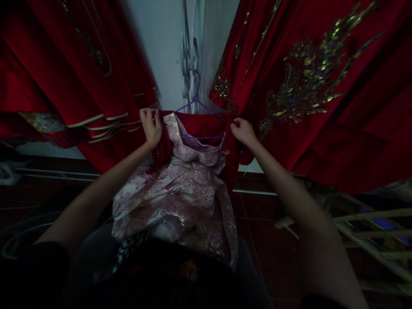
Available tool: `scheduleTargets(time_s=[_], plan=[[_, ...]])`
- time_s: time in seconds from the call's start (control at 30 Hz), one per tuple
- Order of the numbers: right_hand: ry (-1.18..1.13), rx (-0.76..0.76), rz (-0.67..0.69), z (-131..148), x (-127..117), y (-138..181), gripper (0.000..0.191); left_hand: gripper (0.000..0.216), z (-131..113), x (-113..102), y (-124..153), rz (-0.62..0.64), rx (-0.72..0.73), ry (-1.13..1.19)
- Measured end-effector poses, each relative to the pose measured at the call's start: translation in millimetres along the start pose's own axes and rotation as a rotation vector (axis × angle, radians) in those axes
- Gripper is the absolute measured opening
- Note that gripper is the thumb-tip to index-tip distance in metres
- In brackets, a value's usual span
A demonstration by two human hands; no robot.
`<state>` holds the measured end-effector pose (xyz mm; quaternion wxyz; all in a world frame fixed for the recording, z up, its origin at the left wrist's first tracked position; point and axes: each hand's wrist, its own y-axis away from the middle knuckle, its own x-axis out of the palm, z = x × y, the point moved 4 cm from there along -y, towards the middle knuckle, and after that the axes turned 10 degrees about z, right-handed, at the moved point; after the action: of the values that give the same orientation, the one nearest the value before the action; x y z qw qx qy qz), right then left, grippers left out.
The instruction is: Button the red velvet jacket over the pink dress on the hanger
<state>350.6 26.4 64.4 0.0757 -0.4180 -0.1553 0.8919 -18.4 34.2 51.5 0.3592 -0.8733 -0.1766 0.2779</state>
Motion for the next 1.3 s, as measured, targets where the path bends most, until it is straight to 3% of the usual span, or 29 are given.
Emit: scheduleTargets(time_s=[0.17,0.33,0.43,0.6,0.77,0.9,1.03,1.2,1.3], plan=[[-0.142,-0.006,-0.028,25,50,-16,0.010,0.009,-11,-5,-2,0.157,-0.006,0.127],[-0.370,-0.197,0.117,90,119,-7,0.008,0.015,-23,40,17,0.253,-0.032,0.314],[-0.535,-0.207,0.208,108,140,0,0.012,0.020,-27,64,34,0.351,0.009,0.376],[-0.699,-0.126,0.244,100,139,8,0.027,0.024,-28,72,42,0.379,0.027,0.425],[-0.746,-0.217,0.233,104,130,24,0.035,0.026,-20,75,40,0.457,-0.042,0.596],[-0.731,-0.290,0.276,106,129,37,0.031,0.029,-14,65,42,0.476,-0.013,0.608],[-0.673,-0.319,0.220,100,132,36,0.032,0.028,-8,54,45,0.437,-0.089,0.609],[-0.715,-0.425,0.201,95,134,27,0.036,0.024,-8,50,43,0.614,-0.278,0.582],[-0.712,-0.452,0.219,92,134,24,0.034,0.024,-14,47,39,0.712,-0.304,0.542]])
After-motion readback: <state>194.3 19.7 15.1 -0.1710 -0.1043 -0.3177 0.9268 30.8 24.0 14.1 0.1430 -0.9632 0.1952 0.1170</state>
